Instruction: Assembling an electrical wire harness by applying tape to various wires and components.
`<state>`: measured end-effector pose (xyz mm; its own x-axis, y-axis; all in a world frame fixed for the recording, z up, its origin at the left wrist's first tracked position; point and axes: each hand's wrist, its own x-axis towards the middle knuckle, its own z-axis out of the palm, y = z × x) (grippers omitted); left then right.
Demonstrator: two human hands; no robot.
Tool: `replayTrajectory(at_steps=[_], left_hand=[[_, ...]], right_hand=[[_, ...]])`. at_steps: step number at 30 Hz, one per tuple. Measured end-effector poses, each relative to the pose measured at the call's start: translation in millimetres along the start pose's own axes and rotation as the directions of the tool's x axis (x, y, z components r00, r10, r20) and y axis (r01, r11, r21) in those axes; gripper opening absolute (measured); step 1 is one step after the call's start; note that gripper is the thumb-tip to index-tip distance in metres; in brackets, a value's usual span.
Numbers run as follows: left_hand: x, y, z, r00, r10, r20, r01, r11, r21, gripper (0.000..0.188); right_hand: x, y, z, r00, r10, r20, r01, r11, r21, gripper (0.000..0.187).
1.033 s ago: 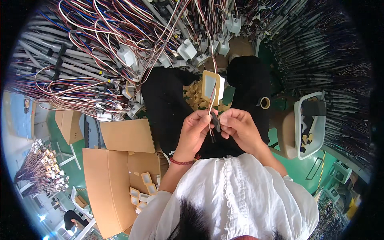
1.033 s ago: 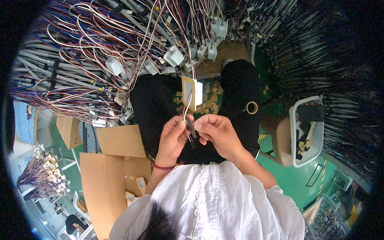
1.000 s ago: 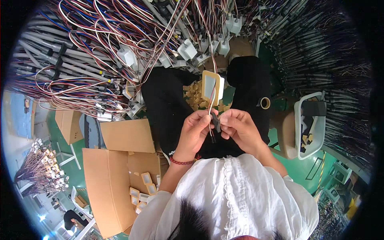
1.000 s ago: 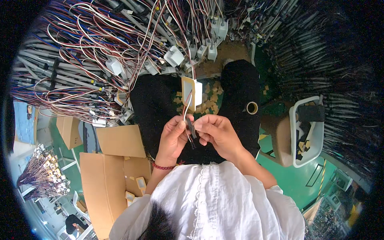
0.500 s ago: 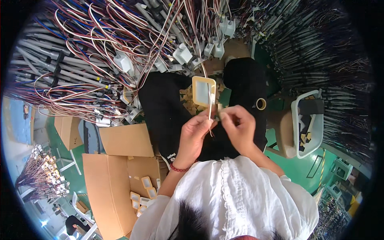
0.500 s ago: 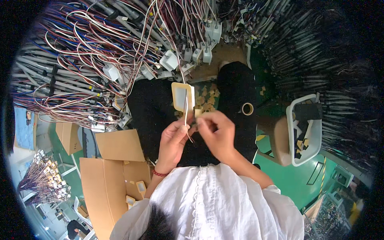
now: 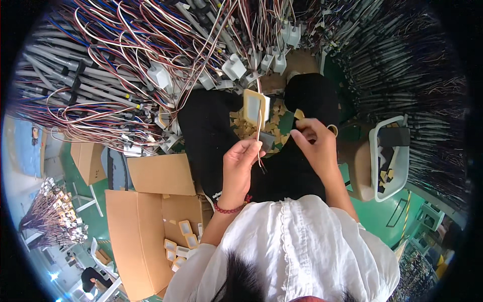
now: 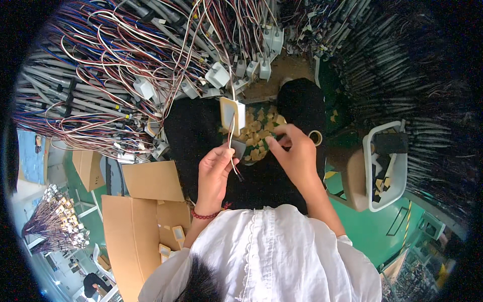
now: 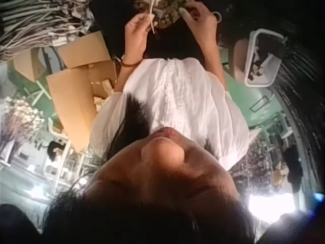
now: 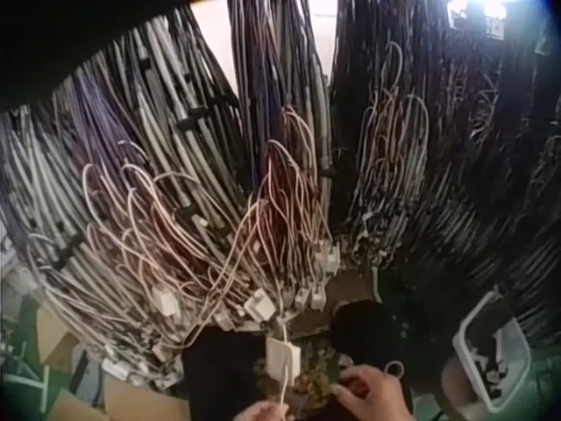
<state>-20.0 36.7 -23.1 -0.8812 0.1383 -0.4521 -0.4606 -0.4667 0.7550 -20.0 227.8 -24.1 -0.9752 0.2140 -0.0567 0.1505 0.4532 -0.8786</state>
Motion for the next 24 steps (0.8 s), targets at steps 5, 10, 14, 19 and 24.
replayTrajectory(at_steps=[5, 10, 14, 19, 24], left_hand=[[2.7, -7.6, -4.8, 1.0, 0.011, 0.018, -0.012, 0.998, 0.056, 0.014], [3.4, -7.2, -7.5, 0.994, 0.025, 0.108, -0.037, 0.993, 0.115, 0.012], [0.5, -3.9, 1.5, 0.993, 0.086, 0.079, -0.084, 0.996, -0.032, 0.012], [0.0, -13.3, 6.4, 0.995, 0.1, 0.013, -0.1, 0.995, 0.029, 0.012], [-1.3, -12.8, 18.0, 0.977, 0.214, -0.022, -0.211, 0.973, 0.088, 0.013]], right_hand=[[0.1, -28.5, 6.9, 0.935, 0.159, 0.316, -0.307, 0.809, 0.501, 0.017], [1.7, -11.0, 20.0, 0.937, 0.14, 0.32, -0.267, 0.878, 0.397, 0.013], [0.0, 3.4, 34.8, 0.913, 0.375, 0.159, -0.389, 0.691, 0.609, 0.012], [-6.3, -18.8, 49.0, 0.917, 0.378, 0.13, -0.361, 0.645, 0.673, 0.01], [-6.5, -22.2, 54.2, 0.876, 0.456, 0.16, -0.398, 0.494, 0.773, 0.011]])
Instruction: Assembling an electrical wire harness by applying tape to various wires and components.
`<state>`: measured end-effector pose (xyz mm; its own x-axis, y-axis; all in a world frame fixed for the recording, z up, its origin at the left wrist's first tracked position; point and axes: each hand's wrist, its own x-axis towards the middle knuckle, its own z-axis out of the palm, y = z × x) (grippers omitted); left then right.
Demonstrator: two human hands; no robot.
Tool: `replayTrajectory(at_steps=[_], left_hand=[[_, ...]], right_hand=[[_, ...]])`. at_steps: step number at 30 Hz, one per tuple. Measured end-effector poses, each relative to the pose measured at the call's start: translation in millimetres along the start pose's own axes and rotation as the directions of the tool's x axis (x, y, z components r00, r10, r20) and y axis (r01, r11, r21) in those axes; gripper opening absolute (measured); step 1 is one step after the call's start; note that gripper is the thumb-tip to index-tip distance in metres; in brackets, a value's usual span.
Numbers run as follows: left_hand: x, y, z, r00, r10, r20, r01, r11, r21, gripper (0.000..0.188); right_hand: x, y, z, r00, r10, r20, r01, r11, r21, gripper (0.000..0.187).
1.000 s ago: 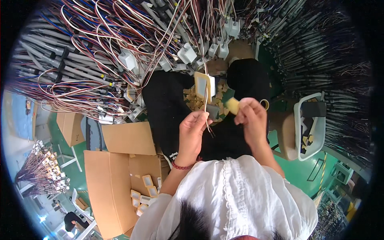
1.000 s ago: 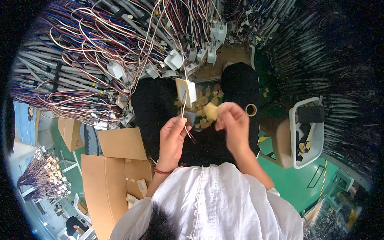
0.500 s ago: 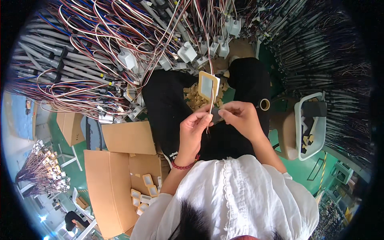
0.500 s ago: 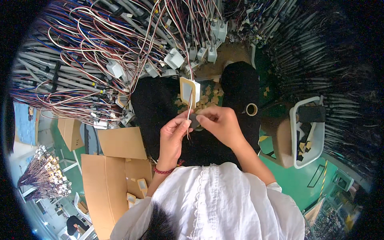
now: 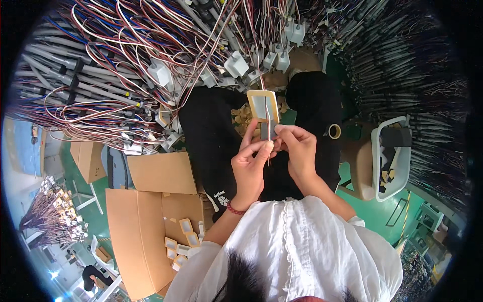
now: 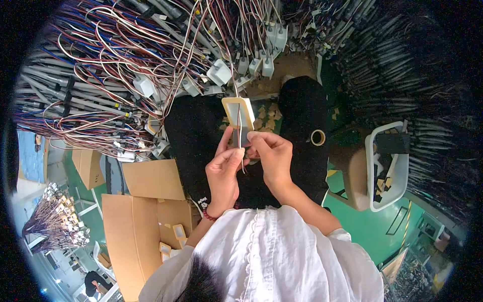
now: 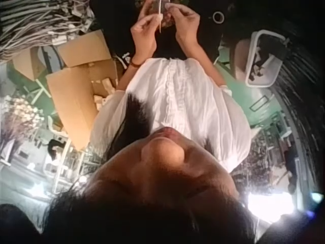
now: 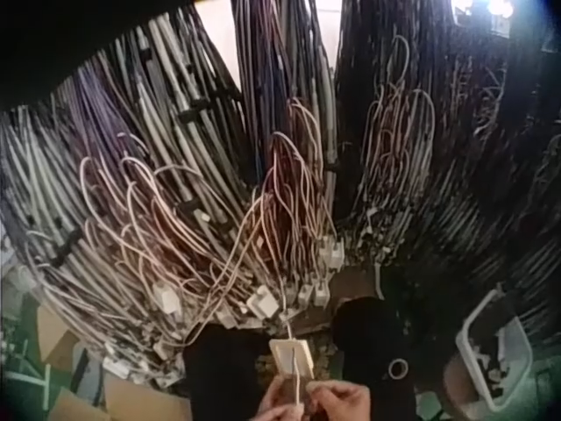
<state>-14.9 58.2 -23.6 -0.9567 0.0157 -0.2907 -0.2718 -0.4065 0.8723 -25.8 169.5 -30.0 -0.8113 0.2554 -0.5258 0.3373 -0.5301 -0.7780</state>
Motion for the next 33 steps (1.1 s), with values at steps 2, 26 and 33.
replayTrajectory(at_steps=[2, 26, 33], left_hand=[[1.4, -7.7, -4.0, 1.0, -0.008, -0.011, 0.008, 1.0, -0.008, 0.013], [-5.1, 3.3, -7.1, 0.971, -0.195, 0.137, 0.214, 0.967, -0.138, 0.008], [-4.8, 4.5, -12.8, 0.945, -0.264, 0.193, 0.284, 0.955, -0.085, 0.008]], right_hand=[[-2.6, -0.1, 2.1, 1.0, 0.002, 0.017, -0.003, 1.0, 0.024, 0.011], [21.6, -6.5, -36.8, 0.746, 0.205, 0.634, -0.411, 0.89, 0.196, 0.051], [20.3, -3.7, -31.4, 0.684, 0.158, 0.712, -0.408, 0.892, 0.194, 0.041]])
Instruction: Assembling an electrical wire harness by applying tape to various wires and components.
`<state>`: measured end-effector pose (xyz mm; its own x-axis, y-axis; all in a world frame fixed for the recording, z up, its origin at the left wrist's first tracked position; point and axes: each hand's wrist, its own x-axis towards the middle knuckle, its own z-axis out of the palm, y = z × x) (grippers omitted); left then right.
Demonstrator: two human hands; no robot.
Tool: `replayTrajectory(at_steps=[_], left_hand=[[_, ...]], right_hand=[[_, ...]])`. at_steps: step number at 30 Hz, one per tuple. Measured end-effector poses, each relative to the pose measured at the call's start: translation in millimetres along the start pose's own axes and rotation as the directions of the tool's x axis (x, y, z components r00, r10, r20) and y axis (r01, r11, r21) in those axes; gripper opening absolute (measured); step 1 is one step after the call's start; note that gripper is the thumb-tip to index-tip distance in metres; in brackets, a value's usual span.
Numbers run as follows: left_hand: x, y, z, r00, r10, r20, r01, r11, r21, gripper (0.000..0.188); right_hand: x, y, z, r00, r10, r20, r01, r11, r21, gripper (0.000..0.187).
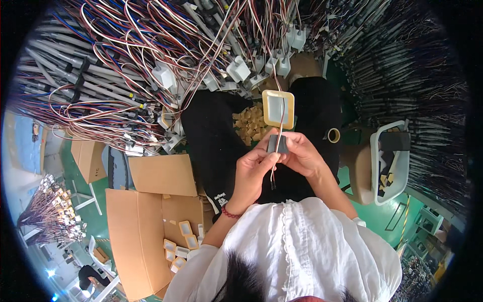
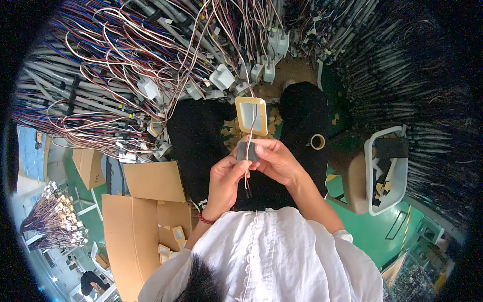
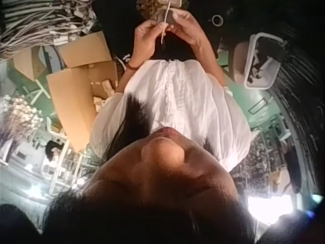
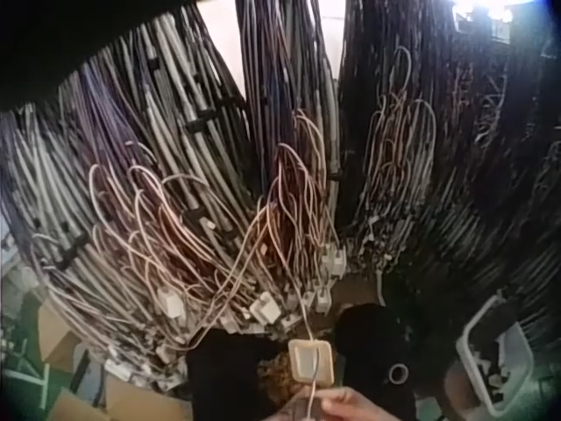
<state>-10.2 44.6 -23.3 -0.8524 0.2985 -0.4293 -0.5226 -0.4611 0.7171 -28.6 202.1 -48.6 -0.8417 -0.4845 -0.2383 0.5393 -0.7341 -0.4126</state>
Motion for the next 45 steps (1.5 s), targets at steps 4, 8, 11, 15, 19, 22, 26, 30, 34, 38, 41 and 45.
replayTrajectory(at_steps=[4, 8, 11, 15, 19, 22, 26, 30, 34, 38, 41, 45], left_hand=[[1.8, -4.0, -0.4, 0.99, 0.14, 0.031, -0.144, 0.976, 0.162, 0.009], [4.1, -2.9, 4.8, 0.966, 0.257, 0.018, -0.249, 0.914, 0.32, 0.011], [3.8, -4.6, 3.7, 0.946, 0.323, 0.024, -0.303, 0.857, 0.418, 0.01], [1.6, 12.8, -0.4, 0.949, 0.276, 0.154, -0.31, 0.717, 0.624, 0.009], [28.8, 49.5, -49.9, 0.859, 0.497, 0.124, -0.476, 0.683, 0.553, 0.013], [77.0, 52.9, -65.5, 0.87, 0.428, 0.243, -0.491, 0.784, 0.379, 0.067], [108.5, 24.8, -36.5, 0.866, 0.135, 0.481, 0.037, 0.943, -0.331, 0.076], [95.2, 10.9, -24.1, 0.932, 0.231, 0.28, -0.292, 0.935, 0.201, 0.052], [53.3, -17.4, -13.0, 0.877, 0.337, 0.342, -0.477, 0.697, 0.536, 0.04], [38.5, -15.1, -18.4, 0.918, 0.329, 0.22, -0.395, 0.789, 0.471, 0.043], [25.3, 9.3, -35.6, 0.924, 0.235, 0.303, -0.354, 0.826, 0.439, 0.044], [8.6, 26.1, -30.3, 0.929, 0.184, 0.321, -0.317, 0.845, 0.432, 0.056]], right_hand=[[-2.3, -4.8, 7.7, 0.997, -0.038, -0.069, 0.026, 0.987, -0.16, 0.032], [-2.2, -3.0, 3.3, 0.992, -0.081, -0.095, 0.06, 0.976, -0.211, 0.024], [-1.3, -1.4, 11.6, 0.983, -0.116, -0.145, 0.081, 0.97, -0.228, 0.021], [-0.5, 0.4, 18.1, 0.978, -0.167, -0.122, 0.123, 0.945, -0.302, 0.018], [-6.1, 0.8, 21.8, 0.999, 0.044, 0.012, -0.044, 0.996, 0.08, 0.021], [-10.8, 12.6, 23.0, 0.99, 0.119, 0.07, -0.133, 0.957, 0.256, 0.024], [-11.5, 7.3, 39.7, 0.985, 0.128, -0.12, -0.108, 0.981, 0.159, 0.025], [-27.3, 8.7, 35.3, 0.907, -0.201, -0.371, 0.029, 0.907, -0.421, 0.017], [-11.5, 17.3, 16.4, 0.738, -0.559, -0.378, 0.078, 0.627, -0.775, 0.015], [-8.4, 19.0, 33.4, 0.842, -0.513, -0.167, 0.152, 0.524, -0.838, 0.018], [-26.0, -2.2, 54.7, 0.898, -0.436, 0.061, 0.181, 0.239, -0.954, 0.014], [-29.4, -50.4, 61.1, 0.883, -0.456, -0.111, 0.085, 0.388, -0.918, 0.019]])
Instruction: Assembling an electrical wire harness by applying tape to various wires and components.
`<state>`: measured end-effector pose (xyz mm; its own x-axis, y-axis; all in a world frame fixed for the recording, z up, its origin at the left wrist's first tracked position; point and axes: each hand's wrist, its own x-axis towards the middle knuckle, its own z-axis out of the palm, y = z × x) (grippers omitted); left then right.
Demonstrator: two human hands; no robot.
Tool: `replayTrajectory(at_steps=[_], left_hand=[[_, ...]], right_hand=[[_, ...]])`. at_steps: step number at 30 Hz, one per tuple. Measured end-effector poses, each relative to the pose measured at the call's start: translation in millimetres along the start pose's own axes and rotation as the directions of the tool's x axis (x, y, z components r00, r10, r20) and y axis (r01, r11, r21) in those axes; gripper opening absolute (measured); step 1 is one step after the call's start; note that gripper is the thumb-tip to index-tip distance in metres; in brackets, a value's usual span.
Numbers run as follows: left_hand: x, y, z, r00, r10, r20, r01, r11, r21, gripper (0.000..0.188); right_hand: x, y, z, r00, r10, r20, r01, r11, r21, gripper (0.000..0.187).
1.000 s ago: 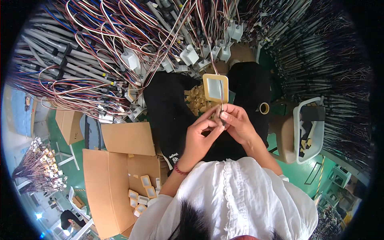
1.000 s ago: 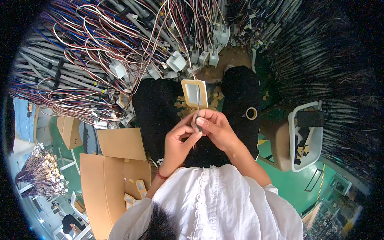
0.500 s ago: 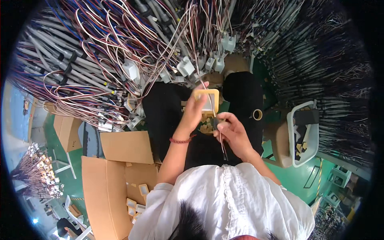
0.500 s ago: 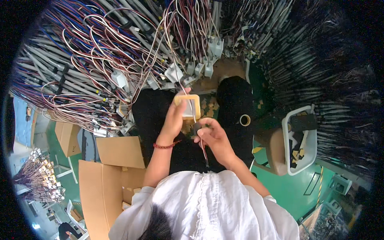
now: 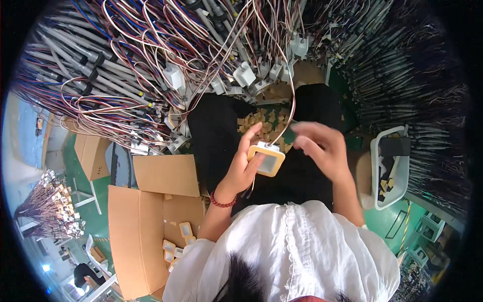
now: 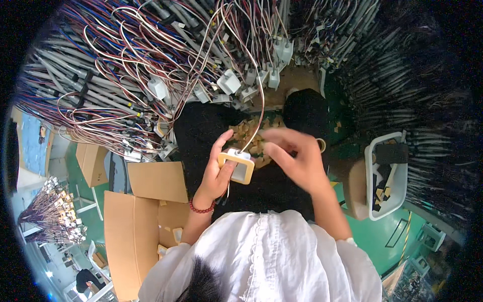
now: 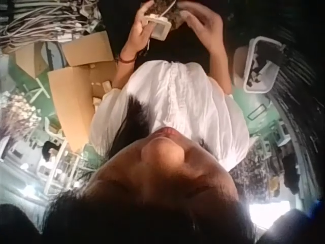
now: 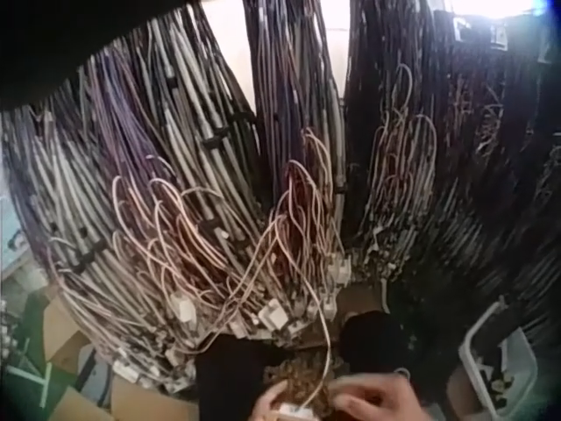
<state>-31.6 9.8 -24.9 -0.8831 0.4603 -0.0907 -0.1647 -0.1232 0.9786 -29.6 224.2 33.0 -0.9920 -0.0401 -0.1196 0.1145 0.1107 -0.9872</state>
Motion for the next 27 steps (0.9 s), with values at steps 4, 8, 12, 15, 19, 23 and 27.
replayTrajectory(at_steps=[4, 8, 12, 15, 19, 23, 27], left_hand=[[1.1, 16.4, 7.3, 0.993, -0.013, 0.121, 0.021, 0.997, -0.069, 0.069], [-2.9, 16.4, 10.1, 0.995, 0.002, 0.099, 0.011, 0.991, -0.131, 0.079], [-11.4, 23.1, 20.3, 0.997, -0.008, 0.082, 0.034, 0.948, -0.316, 0.084], [-11.0, 41.7, 32.4, 0.991, -0.12, 0.054, 0.131, 0.888, -0.441, 0.084], [-12.4, 12.0, 12.5, 0.999, -0.021, 0.044, 0.024, 0.996, -0.085, 0.084], [-3.9, 17.0, 6.0, 0.995, -0.015, 0.101, 0.017, 1.0, -0.019, 0.086], [3.4, 41.9, 25.3, 0.981, -0.09, 0.17, 0.173, 0.8, -0.575, 0.084]], right_hand=[[18.4, 18.1, 13.6, 0.9, -0.099, 0.425, -0.005, 0.971, 0.238, 0.023], [16.5, 14.0, 23.5, 0.901, -0.387, 0.196, 0.39, 0.92, 0.027, 0.014], [9.6, -1.2, 31.9, 0.883, -0.462, 0.085, 0.47, 0.86, -0.201, 0.006], [13.7, 14.3, 38.7, 0.755, -0.656, 0.01, 0.637, 0.73, -0.246, 0.008], [17.3, 22.2, 29.8, 0.942, -0.198, 0.271, 0.091, 0.927, 0.363, 0.016], [24.1, 14.7, 18.0, 0.889, -0.28, 0.363, 0.173, 0.938, 0.299, 0.017], [19.2, -4.6, 19.9, 0.894, -0.374, 0.247, 0.346, 0.926, 0.152, 0.01]])
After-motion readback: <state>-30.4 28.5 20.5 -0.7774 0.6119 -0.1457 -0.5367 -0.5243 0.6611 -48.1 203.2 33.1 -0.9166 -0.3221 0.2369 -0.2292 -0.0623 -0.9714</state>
